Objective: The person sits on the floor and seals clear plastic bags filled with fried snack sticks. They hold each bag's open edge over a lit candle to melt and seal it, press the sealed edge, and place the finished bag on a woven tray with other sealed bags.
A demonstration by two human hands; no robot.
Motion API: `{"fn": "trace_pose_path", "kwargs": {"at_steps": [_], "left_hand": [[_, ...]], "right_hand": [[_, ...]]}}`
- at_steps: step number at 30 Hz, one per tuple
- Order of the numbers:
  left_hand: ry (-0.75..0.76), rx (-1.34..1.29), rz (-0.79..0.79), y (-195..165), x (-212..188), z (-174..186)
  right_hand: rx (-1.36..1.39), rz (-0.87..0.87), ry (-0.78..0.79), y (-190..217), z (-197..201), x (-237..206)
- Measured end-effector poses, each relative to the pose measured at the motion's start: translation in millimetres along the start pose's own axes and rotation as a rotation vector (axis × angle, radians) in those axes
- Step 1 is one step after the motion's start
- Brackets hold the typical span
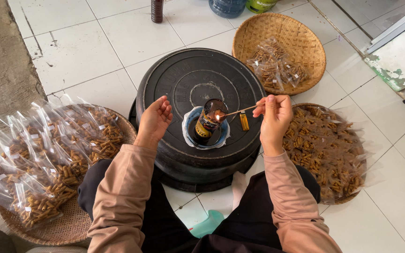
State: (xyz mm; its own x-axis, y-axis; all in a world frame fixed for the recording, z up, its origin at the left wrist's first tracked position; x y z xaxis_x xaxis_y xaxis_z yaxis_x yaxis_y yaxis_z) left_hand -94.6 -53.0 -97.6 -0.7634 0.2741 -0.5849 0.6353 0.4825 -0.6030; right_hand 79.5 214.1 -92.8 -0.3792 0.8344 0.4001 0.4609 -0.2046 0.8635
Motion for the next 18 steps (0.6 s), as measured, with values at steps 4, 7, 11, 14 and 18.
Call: {"fn": "trace_pose_path", "kwargs": {"at_steps": [4,7,11,14,18], "left_hand": [[-0.001,0.000,0.002,-0.3,-0.3,0.5],[0.000,-0.004,0.006,0.1,0.9,1.2],[0.013,-0.009,0.004,0.3,3.7,2.8],[0.015,-0.013,0.006,0.7,5.3,4.4],[-0.008,-0.031,-0.042,-2.9,5.8,4.5]], "right_hand": [[-0.019,0.009,0.029,-1.5,0.6,0.2],[-0.009,0.011,0.034,-1.4,1.1,-0.6],[0.052,0.031,-0.035,4.0,6.4,1.4],[0.081,0.064,-0.081,10.1,14.0,6.5],[0.097,0.086,-0.211,13.6,26.3,4.1]]}}
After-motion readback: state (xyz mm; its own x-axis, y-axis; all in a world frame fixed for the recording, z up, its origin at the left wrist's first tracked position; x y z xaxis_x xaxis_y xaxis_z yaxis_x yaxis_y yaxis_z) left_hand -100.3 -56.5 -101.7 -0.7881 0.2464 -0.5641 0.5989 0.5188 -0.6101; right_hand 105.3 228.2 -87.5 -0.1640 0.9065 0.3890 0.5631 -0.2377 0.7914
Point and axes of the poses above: each hand's wrist, its own x-axis towards the middle knuckle, its own z-axis out of the back of the hand, y = z × x, the point moved 1 cm from there along x, towards the middle knuckle, and after that the axes turned 15 degrees about -y, right-handed, at the moved point
